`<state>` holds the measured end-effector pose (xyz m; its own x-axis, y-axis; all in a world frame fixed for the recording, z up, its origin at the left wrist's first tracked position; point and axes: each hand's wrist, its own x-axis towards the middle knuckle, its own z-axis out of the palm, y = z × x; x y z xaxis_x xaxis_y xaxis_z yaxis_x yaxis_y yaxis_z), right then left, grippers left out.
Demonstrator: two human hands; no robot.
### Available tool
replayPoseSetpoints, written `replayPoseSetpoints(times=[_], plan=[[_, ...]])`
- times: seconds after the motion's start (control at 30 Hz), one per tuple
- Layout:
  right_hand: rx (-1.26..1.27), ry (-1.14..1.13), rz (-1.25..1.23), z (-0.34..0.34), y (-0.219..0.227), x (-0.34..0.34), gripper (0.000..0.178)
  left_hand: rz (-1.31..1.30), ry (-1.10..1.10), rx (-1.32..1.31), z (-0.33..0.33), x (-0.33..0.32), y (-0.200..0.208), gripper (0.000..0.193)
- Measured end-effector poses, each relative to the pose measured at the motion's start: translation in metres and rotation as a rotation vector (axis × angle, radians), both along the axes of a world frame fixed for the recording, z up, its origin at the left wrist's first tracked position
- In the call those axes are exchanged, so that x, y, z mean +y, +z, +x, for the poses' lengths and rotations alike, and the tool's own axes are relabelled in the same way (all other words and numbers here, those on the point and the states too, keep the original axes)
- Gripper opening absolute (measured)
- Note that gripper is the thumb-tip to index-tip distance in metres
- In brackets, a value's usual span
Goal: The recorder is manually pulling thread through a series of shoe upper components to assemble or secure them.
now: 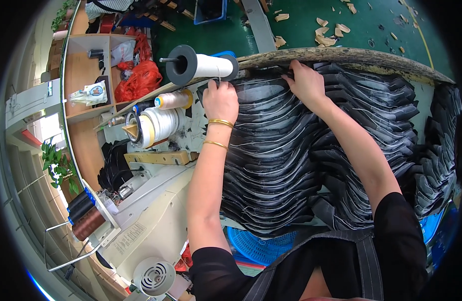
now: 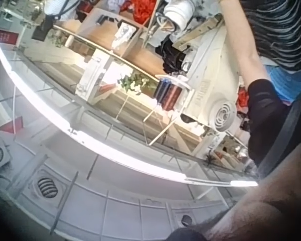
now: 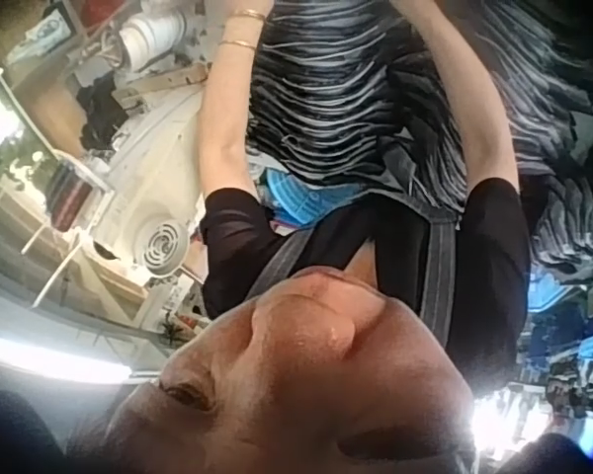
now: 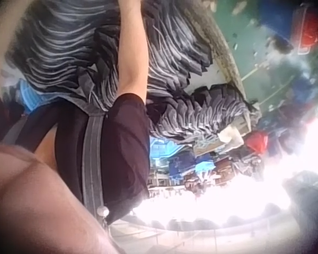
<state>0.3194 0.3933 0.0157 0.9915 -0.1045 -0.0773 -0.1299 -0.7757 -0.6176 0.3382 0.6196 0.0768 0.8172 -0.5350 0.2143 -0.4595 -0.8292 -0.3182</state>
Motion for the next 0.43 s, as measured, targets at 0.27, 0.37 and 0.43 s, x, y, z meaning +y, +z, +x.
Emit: replayPoseSetpoints(times=[0.27, 0.37, 0.43], plan=[[-0.371, 0.273, 0.138, -0.023, 0.06, 0.048, 0.026, -0.004, -0.066, 0.108, -0.007, 0.011, 0.037, 0.016], [-0.355, 0.293, 0.062, -0.017, 0.051, 0.077, 0.026, 0.022, -0.072, 0.186, -0.009, 0.01, 0.045, 0.029], [-0.293, 0.298, -0.012, -0.013, 0.051, 0.094, 0.02, 0.038, 0.045, 0.278, -0.011, 0.009, 0.048, 0.032]])
